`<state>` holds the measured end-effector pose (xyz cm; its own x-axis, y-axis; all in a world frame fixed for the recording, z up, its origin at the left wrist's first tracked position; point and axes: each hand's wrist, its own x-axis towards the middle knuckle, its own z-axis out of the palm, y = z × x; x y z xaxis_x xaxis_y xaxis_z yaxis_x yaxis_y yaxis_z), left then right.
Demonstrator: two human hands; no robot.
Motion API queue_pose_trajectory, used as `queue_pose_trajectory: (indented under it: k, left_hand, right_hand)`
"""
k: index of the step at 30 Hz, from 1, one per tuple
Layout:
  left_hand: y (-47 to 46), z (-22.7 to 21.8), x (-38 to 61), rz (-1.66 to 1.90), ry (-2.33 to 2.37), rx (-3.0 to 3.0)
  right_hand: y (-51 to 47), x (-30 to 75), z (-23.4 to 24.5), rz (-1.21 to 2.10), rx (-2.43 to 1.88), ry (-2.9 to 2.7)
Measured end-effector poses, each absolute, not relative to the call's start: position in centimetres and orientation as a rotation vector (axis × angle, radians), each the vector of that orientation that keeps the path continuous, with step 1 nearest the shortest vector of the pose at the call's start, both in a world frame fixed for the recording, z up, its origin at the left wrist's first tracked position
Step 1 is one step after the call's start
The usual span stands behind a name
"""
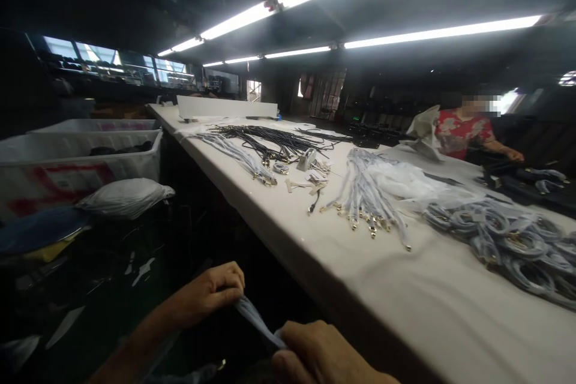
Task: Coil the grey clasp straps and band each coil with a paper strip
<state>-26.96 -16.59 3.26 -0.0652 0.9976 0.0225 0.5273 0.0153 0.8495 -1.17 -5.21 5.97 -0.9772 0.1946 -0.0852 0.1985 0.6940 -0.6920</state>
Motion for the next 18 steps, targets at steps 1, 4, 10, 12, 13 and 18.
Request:
queue_pose_trajectory:
  k: [1, 4, 10, 12, 13, 18]
  left_hand:
    - [-15.2, 2.4, -26.3, 0.902, 1.613, 1.632]
    - [-12.2, 0.3, -22.9, 0.822, 1.508, 1.649]
    - [-11.4, -0.2, -16.2, 1.049, 0.991, 1.319]
    - [-11.5, 0.8, -15.7, 0.974, 1.028, 1.296]
    - [-11.4, 1.6, -15.7, 0.928, 1.051, 1.294]
    - [-9.8, 4.6, -17.4, 0.757, 1.057, 1.506]
  right_hand:
    - [-5.6, -0.8, 6.0, -1.361, 0.380, 2.776]
    - [-5.9, 0.1, 5.8, -1.748, 0.503, 2.557]
    - [-4.4, 3.1, 5.2, -2.107, 0.991, 2.354]
    - [-3.9, 4.5, 5.2, -2.021, 1.093, 2.395]
    - [-3.8, 5.1, 5.2, -1.949, 1.083, 2.450]
    - [-4.3, 7.2, 4.4, -1.986, 1.019, 2.419]
